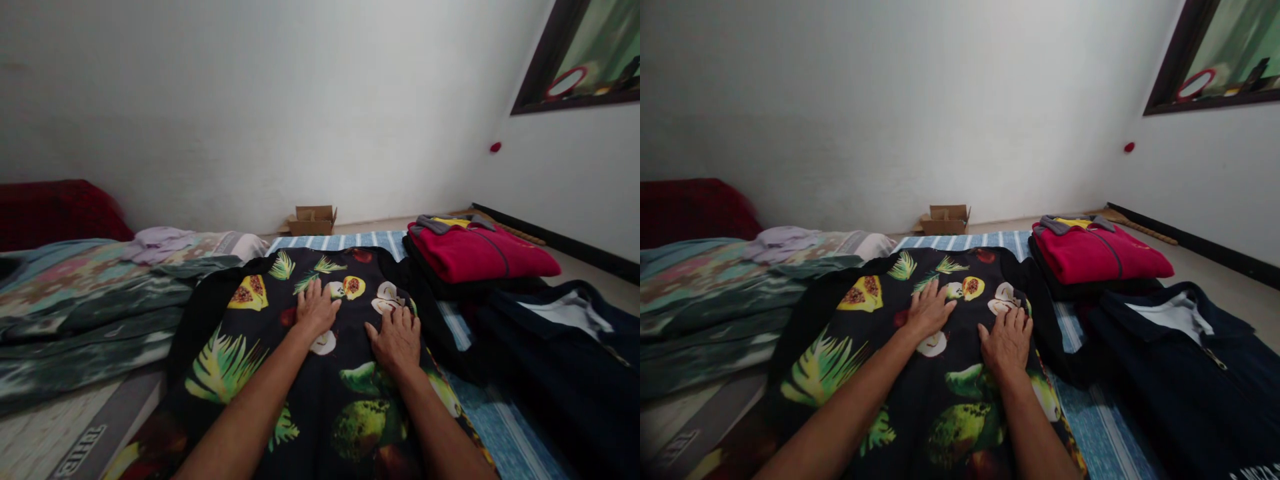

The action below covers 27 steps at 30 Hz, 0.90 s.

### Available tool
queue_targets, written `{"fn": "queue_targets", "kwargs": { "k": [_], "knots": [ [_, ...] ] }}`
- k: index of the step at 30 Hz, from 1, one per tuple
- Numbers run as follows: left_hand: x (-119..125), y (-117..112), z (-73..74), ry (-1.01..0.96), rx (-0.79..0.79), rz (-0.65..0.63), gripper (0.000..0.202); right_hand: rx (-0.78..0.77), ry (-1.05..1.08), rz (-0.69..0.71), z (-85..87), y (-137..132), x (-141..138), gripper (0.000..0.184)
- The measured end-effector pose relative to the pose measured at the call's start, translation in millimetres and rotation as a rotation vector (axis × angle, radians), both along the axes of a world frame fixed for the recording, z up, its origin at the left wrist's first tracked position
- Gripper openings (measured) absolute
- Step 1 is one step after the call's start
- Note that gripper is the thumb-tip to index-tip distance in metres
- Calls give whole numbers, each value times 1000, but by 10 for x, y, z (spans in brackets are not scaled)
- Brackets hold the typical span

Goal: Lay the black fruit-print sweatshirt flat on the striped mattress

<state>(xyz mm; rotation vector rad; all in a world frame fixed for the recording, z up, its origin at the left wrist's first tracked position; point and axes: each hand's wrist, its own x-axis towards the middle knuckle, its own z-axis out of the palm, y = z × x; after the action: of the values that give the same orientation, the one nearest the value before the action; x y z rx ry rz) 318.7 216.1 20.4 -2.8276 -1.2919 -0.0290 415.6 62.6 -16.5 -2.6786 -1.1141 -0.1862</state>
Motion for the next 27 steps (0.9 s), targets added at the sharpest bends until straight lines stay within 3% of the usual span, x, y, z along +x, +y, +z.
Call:
{"fn": "queue_targets", "kwargs": {
  "k": [4, 10, 18, 22, 27],
  "knots": [
    [62, -446, -100, 1, -100, -205, 56, 75, -25, 4, 46, -46, 16, 47],
    [45, -604, -287, -51, -106, -192, 59, 104, 65, -63, 223, -139, 108, 27],
    [86, -619, -205, -77, -134, -173, 56, 46, 287, -102, 419, -485, 279, 33],
    [136, -828, -137, -70, -163, -104, 56, 22, 361, -84, 362, -650, 381, 29],
    [161, -1141, -142, -95, -256, -142, 60, 22, 429, -46, 253, -705, 497, 24]
  ]
}}
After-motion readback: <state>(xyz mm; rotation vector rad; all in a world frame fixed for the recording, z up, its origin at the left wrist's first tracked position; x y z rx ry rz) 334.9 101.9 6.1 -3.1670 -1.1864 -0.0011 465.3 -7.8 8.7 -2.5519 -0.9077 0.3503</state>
